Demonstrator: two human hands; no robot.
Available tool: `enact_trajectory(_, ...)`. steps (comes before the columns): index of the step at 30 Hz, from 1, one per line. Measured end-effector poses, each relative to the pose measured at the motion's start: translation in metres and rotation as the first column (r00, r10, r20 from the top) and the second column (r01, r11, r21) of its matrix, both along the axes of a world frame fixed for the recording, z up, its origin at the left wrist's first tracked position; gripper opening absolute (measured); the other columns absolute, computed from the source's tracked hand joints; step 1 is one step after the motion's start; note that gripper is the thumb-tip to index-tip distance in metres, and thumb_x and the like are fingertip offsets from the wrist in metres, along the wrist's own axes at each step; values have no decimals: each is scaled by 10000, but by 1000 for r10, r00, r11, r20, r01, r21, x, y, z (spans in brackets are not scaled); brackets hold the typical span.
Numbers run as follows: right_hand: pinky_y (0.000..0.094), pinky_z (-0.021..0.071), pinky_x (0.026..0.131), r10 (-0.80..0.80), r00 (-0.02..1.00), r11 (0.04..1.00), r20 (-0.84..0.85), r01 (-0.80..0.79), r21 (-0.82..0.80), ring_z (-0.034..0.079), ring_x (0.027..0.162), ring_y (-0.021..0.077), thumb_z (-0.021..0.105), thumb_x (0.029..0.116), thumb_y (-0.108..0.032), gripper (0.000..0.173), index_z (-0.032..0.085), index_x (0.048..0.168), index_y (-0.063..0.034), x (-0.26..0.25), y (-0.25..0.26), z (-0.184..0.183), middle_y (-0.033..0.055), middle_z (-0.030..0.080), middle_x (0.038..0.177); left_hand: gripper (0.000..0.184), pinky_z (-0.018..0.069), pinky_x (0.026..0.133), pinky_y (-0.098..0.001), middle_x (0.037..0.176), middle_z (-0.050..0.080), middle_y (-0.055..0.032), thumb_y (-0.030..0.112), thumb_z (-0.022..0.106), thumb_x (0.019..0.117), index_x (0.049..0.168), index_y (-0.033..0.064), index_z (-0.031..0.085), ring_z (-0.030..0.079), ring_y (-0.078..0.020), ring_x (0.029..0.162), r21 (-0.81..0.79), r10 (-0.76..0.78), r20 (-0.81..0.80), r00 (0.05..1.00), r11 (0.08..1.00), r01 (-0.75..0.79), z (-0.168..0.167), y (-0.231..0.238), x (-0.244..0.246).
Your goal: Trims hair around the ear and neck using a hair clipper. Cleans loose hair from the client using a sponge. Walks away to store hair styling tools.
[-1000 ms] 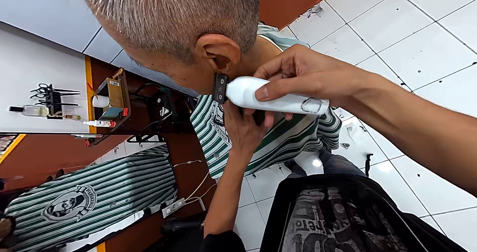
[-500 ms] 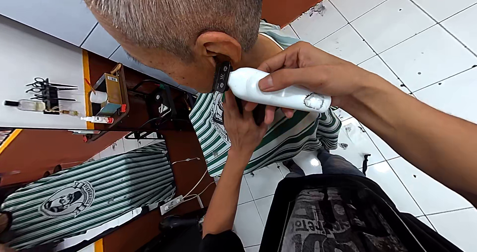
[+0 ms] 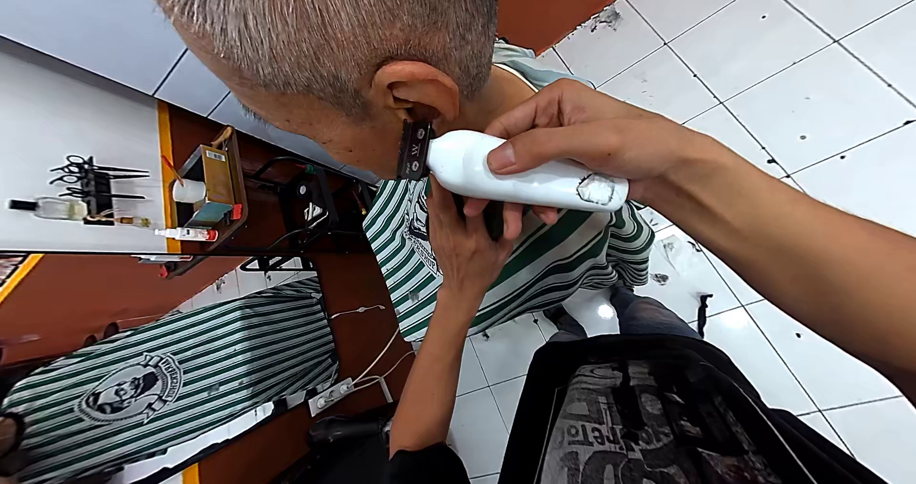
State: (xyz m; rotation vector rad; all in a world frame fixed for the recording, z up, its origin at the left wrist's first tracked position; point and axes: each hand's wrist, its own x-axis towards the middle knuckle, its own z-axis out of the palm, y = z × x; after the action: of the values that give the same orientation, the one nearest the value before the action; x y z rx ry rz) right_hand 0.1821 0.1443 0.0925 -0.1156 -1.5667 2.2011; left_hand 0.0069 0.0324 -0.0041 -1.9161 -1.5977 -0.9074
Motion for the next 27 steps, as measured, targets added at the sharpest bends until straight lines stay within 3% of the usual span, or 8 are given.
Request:
enact_trajectory(5, 225, 588, 494, -1, 999, 999, -36, 0, -37, 741, 654, 118, 433, 1069, -134, 299, 686, 965, -15, 1, 1, -5, 114, 780, 913, 417, 535, 864, -440, 1374, 492, -357, 298, 697, 886, 1186, 13, 641, 594, -419, 1141, -38, 12, -19, 1000, 999, -13, 1, -2, -1)
enact_trajectory(10, 233, 591, 495, 1, 1000, 998, -27, -3, -56, 744, 652, 133, 406, 1075, -152, 332, 679, 939, -21, 2, 3, -8, 127, 780, 922, 498, 536, 851, -417, 1397, 471, -363, 288, 731, 851, 1226, -19, 616, 598, -402, 1128, -47, 28, -17, 999, 998, -29, 2, -1, 1)
enact_trajectory(14, 228, 586, 492, 24, 999, 996, -23, -26, -85, 740, 640, 136, 400, 1079, -159, 340, 689, 986, -6, 3, 5, -12, 137, 778, 913, 515, 527, 851, -395, 1411, 461, -341, 297, 723, 862, 1241, -32, 611, 595, -358, 1112, -50, 24, 5, 1000, 998, -24, 2, -1, 1)
enact_trajectory(18, 233, 590, 498, 46, 998, 994, -47, -50, -94, 739, 643, 139, 374, 1081, -168, 354, 681, 997, -11, 2, 5, -11, 139, 777, 929, 514, 526, 888, -403, 1435, 449, -345, 290, 711, 881, 1289, 3, 588, 582, -375, 1171, -48, 14, -10, 1000, 999, -15, 2, -1, 0)
enact_trajectory(21, 225, 581, 496, 45, 998, 992, -36, -49, -119, 735, 635, 134, 382, 1072, -176, 352, 681, 964, -23, 0, 4, -12, 144, 778, 922, 484, 535, 873, -429, 1398, 474, -360, 280, 723, 862, 1241, -4, 616, 591, -409, 1154, -47, 24, -27, 999, 999, -25, 2, -2, 0)
enact_trajectory(27, 218, 567, 482, 77, 995, 988, -57, -84, -128, 728, 631, 127, 389, 1070, -214, 347, 681, 1009, -36, 0, 5, -22, 134, 779, 953, 544, 537, 884, -409, 1439, 445, -357, 286, 728, 870, 1290, -25, 578, 590, -383, 1173, -51, 9, 0, 1000, 999, -9, 2, -2, 0)
